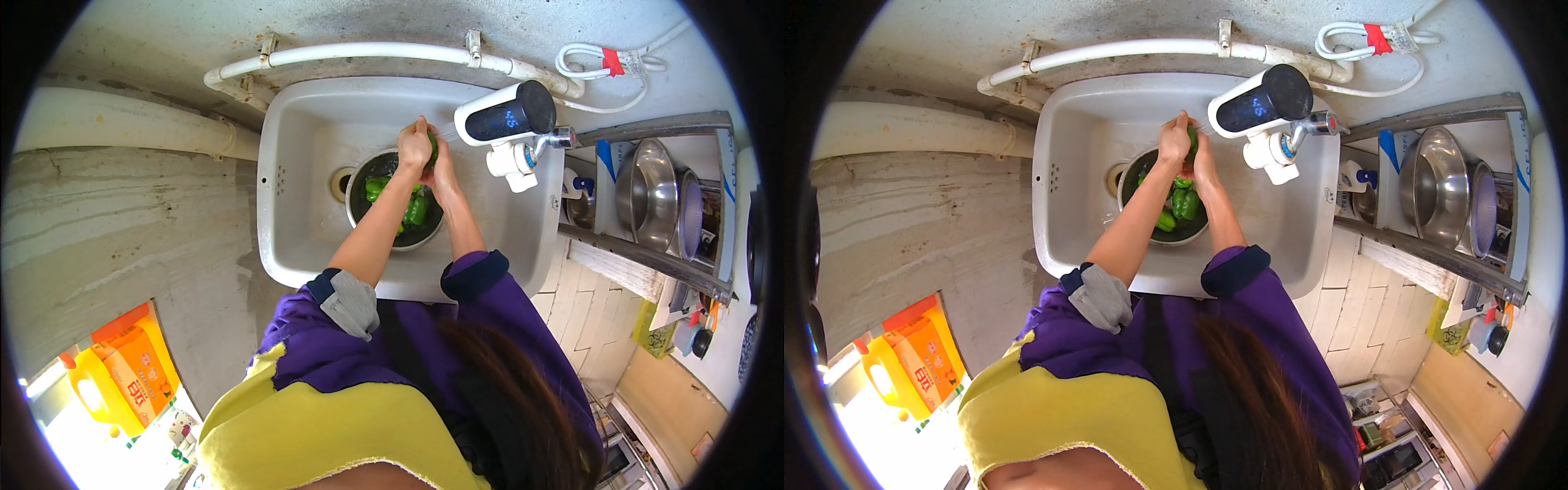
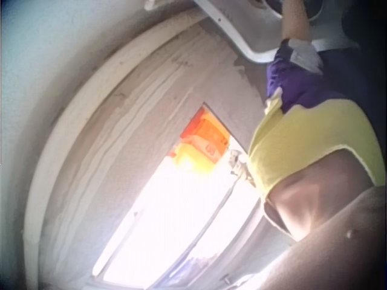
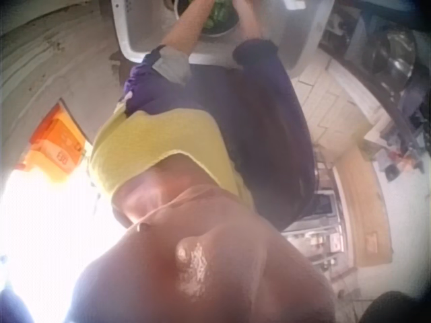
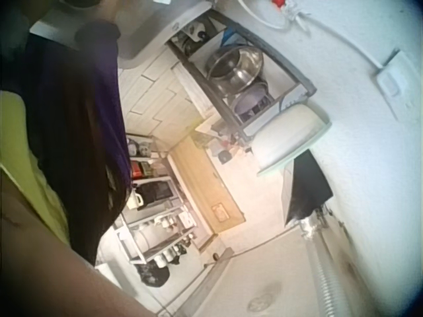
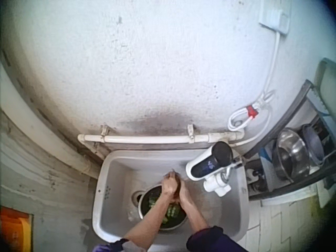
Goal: The person washes green bell peppers and a long green chili under running water in a kitchen sink, then unwraps and washes a round orange squash. They place the washed vegetables into bowls and proceed to trim the roots and outer layers of green onions on the countertop.
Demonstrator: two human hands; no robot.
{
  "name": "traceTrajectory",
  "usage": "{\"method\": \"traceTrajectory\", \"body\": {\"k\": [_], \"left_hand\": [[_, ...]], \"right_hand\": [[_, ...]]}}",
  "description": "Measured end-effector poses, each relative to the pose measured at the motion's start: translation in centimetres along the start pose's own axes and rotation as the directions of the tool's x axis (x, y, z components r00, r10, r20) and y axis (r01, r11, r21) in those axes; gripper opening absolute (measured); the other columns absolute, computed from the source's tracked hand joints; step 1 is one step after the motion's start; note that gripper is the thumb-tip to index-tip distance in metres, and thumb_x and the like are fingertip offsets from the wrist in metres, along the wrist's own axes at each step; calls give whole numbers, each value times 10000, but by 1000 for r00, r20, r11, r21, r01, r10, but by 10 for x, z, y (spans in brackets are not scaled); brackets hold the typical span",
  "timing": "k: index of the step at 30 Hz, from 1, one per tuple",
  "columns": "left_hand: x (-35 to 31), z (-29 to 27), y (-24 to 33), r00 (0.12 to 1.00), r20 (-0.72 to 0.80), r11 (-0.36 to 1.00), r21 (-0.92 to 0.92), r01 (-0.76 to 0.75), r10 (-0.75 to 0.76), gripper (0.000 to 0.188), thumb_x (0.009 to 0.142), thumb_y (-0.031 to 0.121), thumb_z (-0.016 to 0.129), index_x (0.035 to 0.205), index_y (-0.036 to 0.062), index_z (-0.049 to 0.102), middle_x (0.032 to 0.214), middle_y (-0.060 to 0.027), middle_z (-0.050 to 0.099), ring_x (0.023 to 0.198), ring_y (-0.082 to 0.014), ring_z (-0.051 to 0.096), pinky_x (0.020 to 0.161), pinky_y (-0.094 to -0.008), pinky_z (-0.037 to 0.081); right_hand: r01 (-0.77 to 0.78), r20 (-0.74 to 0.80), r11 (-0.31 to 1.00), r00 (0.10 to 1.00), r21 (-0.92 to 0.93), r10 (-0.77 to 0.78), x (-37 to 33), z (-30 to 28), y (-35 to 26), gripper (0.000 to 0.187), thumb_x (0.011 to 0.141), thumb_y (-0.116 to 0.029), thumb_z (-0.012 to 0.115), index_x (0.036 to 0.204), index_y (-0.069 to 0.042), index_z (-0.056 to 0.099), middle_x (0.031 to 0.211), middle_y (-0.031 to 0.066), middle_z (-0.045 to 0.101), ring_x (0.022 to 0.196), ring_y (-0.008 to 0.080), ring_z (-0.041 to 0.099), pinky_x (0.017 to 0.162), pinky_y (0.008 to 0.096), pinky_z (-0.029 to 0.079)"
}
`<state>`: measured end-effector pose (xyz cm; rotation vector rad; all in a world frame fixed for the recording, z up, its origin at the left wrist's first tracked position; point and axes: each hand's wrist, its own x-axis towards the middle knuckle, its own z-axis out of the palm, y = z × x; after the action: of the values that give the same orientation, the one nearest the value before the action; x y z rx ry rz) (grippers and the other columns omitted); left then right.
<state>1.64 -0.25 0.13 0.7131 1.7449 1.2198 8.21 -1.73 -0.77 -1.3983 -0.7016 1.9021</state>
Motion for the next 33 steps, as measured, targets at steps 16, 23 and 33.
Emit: {"method": "traceTrajectory", "body": {"k": [16,23,33], "left_hand": [[-6,-25,-20,936,274,974,-110,-197,220,277,870,111,363,1062,-19,514,890,-81,565,784,-157,498,736,-292,405],[-6,-16,-24,980,-190,999,14,-52,54,210,831,117,356,958,2,476,817,-202,562,751,-345,546,710,-396,414],[-18,-19,-20,998,1,995,-77,-66,66,394,768,171,434,1096,-44,467,974,-242,543,912,-336,525,837,-363,387]], "right_hand": [[-178,-31,933,984,-312,177,17,-11,-29,519,852,-525,175,762,-104,465,550,31,485,350,131,436,237,246,288],[469,37,802,870,-369,-491,-4,13,-6,414,880,-343,333,970,31,486,771,122,551,632,203,542,522,308,433],[46,59,936,998,-348,-28,10,-4,-15,448,862,-388,319,948,8,510,752,104,558,626,198,567,470,321,455]]}}
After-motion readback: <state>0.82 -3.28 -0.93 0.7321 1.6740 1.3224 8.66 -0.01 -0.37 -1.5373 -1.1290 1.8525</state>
